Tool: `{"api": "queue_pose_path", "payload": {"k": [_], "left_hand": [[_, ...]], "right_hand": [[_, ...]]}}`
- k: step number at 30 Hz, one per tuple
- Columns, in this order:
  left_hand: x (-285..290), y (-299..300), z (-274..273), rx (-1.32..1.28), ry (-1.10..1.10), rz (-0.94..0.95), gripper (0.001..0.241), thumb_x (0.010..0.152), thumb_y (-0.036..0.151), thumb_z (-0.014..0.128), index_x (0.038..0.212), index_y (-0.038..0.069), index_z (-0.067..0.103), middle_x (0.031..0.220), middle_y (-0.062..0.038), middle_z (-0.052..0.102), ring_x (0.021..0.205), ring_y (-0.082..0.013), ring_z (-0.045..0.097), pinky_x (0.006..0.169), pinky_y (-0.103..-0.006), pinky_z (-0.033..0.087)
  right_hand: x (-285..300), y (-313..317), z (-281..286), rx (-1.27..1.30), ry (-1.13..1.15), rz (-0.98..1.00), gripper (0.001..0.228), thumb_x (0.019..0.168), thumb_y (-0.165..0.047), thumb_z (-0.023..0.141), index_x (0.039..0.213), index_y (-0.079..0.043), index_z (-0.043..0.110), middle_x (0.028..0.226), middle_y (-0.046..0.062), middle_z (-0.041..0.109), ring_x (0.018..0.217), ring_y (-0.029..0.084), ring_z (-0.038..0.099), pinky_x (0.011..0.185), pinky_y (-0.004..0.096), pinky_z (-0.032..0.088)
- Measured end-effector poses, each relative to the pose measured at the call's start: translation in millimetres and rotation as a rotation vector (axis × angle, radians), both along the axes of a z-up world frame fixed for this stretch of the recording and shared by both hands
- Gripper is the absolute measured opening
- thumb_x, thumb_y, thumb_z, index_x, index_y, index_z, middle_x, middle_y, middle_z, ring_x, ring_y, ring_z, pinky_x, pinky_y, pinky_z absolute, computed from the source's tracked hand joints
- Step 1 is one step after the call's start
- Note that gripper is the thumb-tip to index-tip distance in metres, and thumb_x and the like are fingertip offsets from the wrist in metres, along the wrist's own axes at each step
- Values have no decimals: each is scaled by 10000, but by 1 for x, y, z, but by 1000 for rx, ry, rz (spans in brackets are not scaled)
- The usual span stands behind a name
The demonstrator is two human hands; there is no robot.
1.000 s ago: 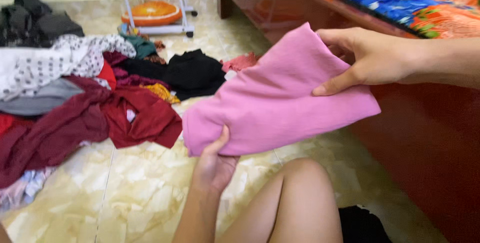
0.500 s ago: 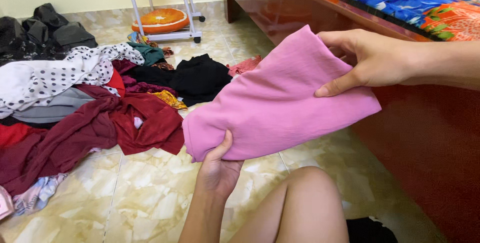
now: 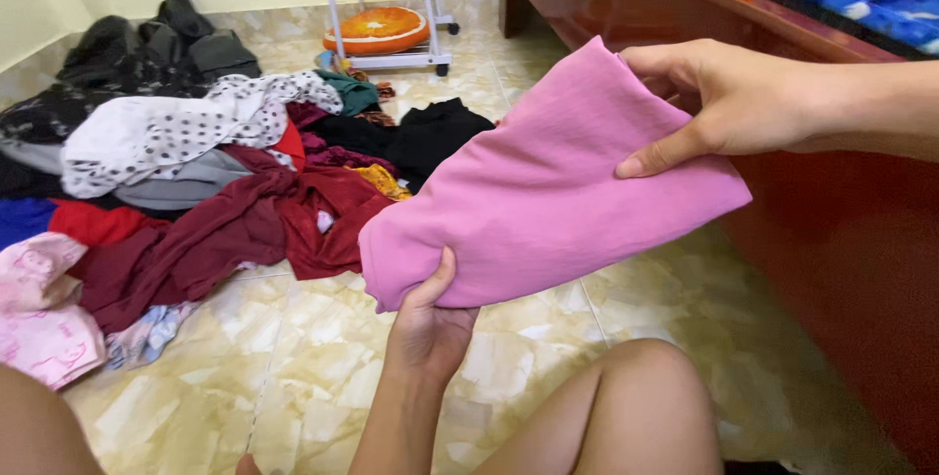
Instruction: The person folds pink pants and a maroon top by hand while sitting on the floor.
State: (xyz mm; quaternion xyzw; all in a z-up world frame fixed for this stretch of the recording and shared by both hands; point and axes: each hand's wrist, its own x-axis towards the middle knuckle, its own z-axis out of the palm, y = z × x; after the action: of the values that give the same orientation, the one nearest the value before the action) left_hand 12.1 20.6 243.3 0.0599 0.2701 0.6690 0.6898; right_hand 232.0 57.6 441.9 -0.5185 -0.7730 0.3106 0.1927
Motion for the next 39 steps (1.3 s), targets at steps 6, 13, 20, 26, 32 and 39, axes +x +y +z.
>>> {"api": "queue_pose_path", "payload": {"k": [6,13,20,26,32,39], "left_hand": [[26,2,-7,-31,17,-109,455,803,73,644,1256,101,613,1259,-50,667,1090,-177,618,912,-375,534],[43,-8,1,-12,62,-150,477,801,67,636,1276,74,596,1263,-68,658,1108,-199,613,918,-384,533],[32,2,-12,10,56,-132,461,807,66,640,1266,82,598,1256,-75,660,1093,-190,617,934,-381,533],[8,-2,-11,-49,56,-7,476,797,69,640,1270,95,602,1271,-68,661,1114,-192,620,943,-359,524],[-9,-3,-26,-44,109,19,473,779,68,662,1250,83,615,1243,-72,671,1081,-191,630,908,-368,542],[-6,-14,-37,-112,108,-40,461,786,57,666,1244,77,623,1234,-53,676,1080,-169,628,890,-343,546]], "right_hand": [[35,-20,-9,35,24,-51,655,613,-8,802,1244,-115,663,1194,-12,772,1017,124,720,867,302,591],[50,-34,-9,40,-60,-132,635,619,-5,819,1226,-139,689,1160,-34,790,1015,97,704,868,283,566],[42,-10,-15,46,-46,-49,597,625,7,805,1197,-104,675,1178,-26,767,1015,102,684,879,291,566],[20,17,-32,141,-46,89,576,623,-69,835,1166,-108,648,1135,-15,753,957,114,697,849,265,554],[5,5,-47,29,8,90,632,630,-51,816,1235,-129,649,1176,-25,760,1002,105,703,894,279,572],[-4,-12,-51,-75,-43,-61,537,644,19,830,1148,-109,698,1080,18,805,944,141,732,804,319,603]]}}
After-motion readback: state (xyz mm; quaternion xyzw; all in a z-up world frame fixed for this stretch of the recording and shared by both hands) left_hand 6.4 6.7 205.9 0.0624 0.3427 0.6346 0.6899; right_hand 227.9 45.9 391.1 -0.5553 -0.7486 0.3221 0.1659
